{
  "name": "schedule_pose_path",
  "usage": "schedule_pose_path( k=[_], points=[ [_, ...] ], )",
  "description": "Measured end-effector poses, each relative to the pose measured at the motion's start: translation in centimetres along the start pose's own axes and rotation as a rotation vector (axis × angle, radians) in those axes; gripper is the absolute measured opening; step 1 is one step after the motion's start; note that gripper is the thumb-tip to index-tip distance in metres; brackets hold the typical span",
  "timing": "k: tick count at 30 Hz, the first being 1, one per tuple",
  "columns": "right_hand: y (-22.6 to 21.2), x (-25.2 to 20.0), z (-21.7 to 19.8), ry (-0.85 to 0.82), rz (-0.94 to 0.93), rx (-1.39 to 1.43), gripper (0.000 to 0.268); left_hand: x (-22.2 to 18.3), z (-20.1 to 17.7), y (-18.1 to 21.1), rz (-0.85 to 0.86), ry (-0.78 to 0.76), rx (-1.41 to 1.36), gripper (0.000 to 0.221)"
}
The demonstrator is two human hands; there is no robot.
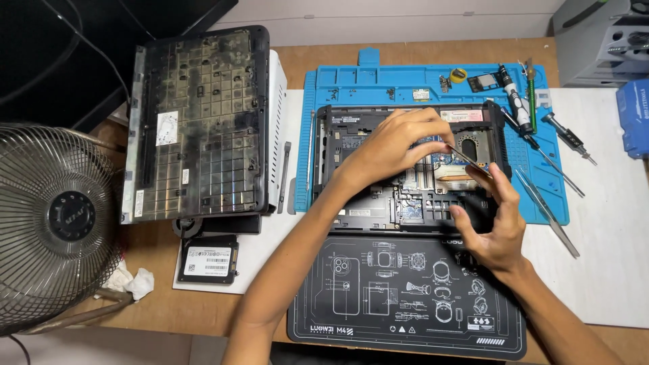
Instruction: Extracting the motherboard from a laptop by unscrewing components and disconnecting internal cables.
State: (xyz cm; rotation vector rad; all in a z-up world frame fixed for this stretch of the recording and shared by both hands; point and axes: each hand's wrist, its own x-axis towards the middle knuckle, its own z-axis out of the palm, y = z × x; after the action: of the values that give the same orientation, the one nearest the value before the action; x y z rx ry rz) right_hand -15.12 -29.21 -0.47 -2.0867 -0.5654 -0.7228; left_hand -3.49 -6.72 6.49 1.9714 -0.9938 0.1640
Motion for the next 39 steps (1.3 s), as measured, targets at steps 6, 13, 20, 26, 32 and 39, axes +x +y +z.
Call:
schedule_pose_path(
  k=[6,13,20,26,32,39],
  points=[
    [0.7,-0.1,-1.0,0.054,0.019,-0.065,0.021,0.1,0.4,-0.2,-0.028,-0.173,0.072,0.013],
    [-0.2,1.3,-1.5,0.108,0.103,-0.092,0.004,0.1,-0.3,-0.6,-0.064,-0.159,-0.061,0.027],
    [0.2,1.6,-1.8,0.058,0.061,-0.088,0.006,-1.5,-0.5,-5.8,-0.290,0.038,0.335,0.022],
    [0.6,3.3,-2.6,0.012,0.026,-0.148,0.003,-2.6,0.4,-8.1,-0.266,0.060,0.544,0.021],
    [3.5,8.9,-0.6,-0.038,0.109,-0.072,0.004,-3.1,1.0,-8.7,-0.195,0.094,0.640,0.020],
    [9.7,17.0,6.0,-0.126,0.159,-0.039,0.009,-3.4,0.9,-8.7,-0.187,0.105,0.629,0.020]
  ],
)
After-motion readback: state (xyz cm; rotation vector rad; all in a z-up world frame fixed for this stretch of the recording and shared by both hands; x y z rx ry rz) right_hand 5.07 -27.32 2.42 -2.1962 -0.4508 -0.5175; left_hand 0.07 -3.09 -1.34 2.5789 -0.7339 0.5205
